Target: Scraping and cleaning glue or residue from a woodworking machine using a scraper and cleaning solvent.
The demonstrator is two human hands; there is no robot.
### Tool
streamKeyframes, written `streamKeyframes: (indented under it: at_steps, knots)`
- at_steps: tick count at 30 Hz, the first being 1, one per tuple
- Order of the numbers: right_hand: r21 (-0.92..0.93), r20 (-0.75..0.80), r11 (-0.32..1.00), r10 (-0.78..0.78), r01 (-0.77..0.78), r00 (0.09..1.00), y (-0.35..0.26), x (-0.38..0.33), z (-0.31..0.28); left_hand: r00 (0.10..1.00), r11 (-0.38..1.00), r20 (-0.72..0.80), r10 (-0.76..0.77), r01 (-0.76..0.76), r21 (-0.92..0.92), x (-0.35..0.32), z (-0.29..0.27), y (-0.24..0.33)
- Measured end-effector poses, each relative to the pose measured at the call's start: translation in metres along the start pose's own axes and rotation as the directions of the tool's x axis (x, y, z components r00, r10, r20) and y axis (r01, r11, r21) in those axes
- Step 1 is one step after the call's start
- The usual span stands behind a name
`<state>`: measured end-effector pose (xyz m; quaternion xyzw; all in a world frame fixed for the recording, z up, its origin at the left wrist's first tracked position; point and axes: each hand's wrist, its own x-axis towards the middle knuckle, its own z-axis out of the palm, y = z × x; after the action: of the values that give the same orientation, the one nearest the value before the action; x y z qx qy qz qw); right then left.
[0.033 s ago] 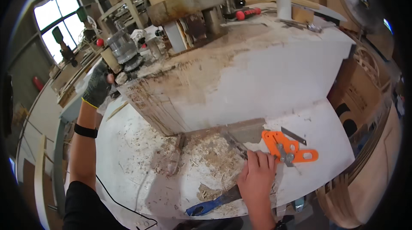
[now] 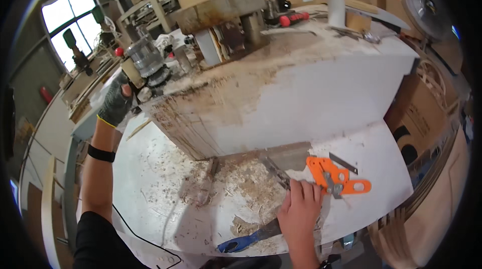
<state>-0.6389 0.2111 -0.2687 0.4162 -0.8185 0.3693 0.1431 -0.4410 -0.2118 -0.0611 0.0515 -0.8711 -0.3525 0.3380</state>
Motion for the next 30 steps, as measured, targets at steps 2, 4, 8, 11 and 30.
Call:
streamKeyframes:
  at_steps: [2, 4, 8, 11, 30]
  knots:
    - [0.024, -0.004, 0.998, 0.065, -0.065, 0.998, 0.003, 0.0, 0.0, 0.984, 0.981, -0.119, -0.131, 0.111, -0.162, -0.003, 0.009, -0.001]
    - [0.049, 0.037, 0.995, 0.081, -0.083, 0.996, 0.002, 0.003, -0.004, 0.971, 0.979, -0.13, -0.201, 0.194, -0.063, -0.003, 0.012, 0.007]
    - [0.058, 0.053, 0.996, 0.067, -0.07, 0.996, -0.001, 0.005, -0.005, 0.949, 0.881, -0.232, -0.214, 0.085, -0.465, -0.019, -0.007, -0.011]
    - [0.037, 0.048, 0.998, 0.042, -0.044, 0.998, 0.0, 0.009, -0.008, 0.942, 0.811, -0.243, -0.231, 0.049, -0.583, -0.01, 0.015, 0.002]
    - [0.015, 0.372, 0.895, 0.409, -0.447, 0.833, -0.049, 0.047, -0.055, 0.595, 0.669, -0.319, -0.738, 0.706, -0.231, -0.054, 0.008, 0.073]
